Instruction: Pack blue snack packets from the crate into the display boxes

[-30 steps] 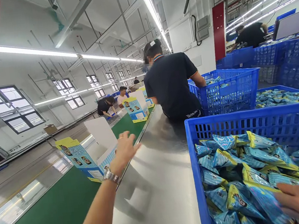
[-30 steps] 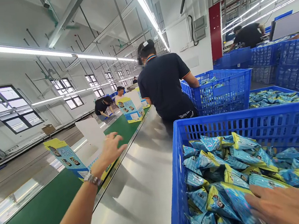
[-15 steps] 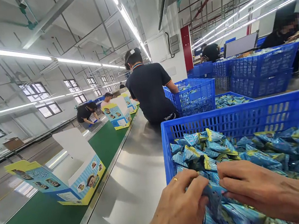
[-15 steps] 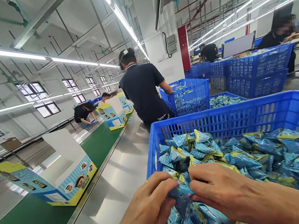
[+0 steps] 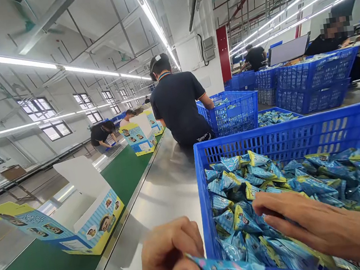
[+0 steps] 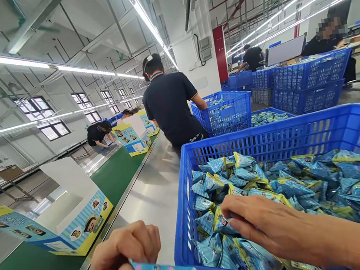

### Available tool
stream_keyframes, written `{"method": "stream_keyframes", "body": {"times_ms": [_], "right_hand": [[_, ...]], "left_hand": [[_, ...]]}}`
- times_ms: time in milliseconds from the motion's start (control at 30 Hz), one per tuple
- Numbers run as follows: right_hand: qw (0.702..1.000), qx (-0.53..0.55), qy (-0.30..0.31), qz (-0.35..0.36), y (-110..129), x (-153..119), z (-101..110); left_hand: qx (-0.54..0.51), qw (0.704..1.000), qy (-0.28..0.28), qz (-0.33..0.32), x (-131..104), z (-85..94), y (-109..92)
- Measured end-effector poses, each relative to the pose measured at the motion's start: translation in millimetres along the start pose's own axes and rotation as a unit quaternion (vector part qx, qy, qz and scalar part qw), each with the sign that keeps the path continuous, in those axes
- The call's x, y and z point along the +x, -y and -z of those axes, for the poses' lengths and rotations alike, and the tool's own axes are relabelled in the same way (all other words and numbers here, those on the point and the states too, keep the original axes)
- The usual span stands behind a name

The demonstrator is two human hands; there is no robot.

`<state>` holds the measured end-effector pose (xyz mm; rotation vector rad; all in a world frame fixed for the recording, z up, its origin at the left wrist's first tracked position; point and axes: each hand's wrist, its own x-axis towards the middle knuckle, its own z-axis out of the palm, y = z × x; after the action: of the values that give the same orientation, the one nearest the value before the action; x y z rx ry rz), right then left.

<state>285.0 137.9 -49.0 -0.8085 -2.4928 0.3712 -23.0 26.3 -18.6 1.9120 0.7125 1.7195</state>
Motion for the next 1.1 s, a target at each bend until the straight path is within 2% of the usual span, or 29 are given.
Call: {"method": "stream_keyframes", "body": {"times_ms": [100, 133, 233, 300, 367, 467, 600, 733, 867, 1000, 1100], "right_hand": [[0.994, 0.071, 0.064, -0.055, 2, 3, 3], [0.99, 0.093, 0.081, -0.07, 1, 3, 2], [0.978, 0.136, 0.119, -0.104, -7, 7, -8], [0.97, 0.143, 0.15, -0.124, -17, 10, -18], [0.967, 0.124, 0.178, -0.136, -28, 11, -26], [0.968, 0.051, 0.196, -0.151, -42, 8, -33], [0.96, -0.077, 0.198, -0.185, -44, 0, -32], [0.951, -0.121, 0.221, -0.179, -33, 3, -24], [0.949, -0.062, 0.253, -0.177, -19, 11, 0], [0.948, 0.015, 0.273, -0.164, -7, 14, 23], [0.951, 0.029, 0.264, -0.158, -8, 9, 25]], "left_hand": [[0.113, 0.991, -0.061, 0.04, 3, -0.9, -1], [0.117, 0.99, -0.074, 0.038, 3, -4.0, -2], [0.024, 0.996, -0.079, 0.02, 0, -16.0, -6], [0.039, 0.994, -0.093, 0.029, -3, -20.9, -8], [0.08, 0.988, -0.117, 0.06, -6, -21.2, -7], [0.047, 0.983, -0.147, 0.099, -8, -16.4, -4], [0.033, 0.976, -0.174, 0.127, -9, -12.6, -4], [-0.008, 0.974, -0.188, 0.13, -12, -10.3, -5], [-0.026, 0.976, -0.181, 0.115, -12, -0.4, 2], [-0.008, 0.96, -0.252, 0.119, -5, 5.8, 9], [-0.009, 0.949, -0.296, 0.109, 3, 2.7, 7]]}}
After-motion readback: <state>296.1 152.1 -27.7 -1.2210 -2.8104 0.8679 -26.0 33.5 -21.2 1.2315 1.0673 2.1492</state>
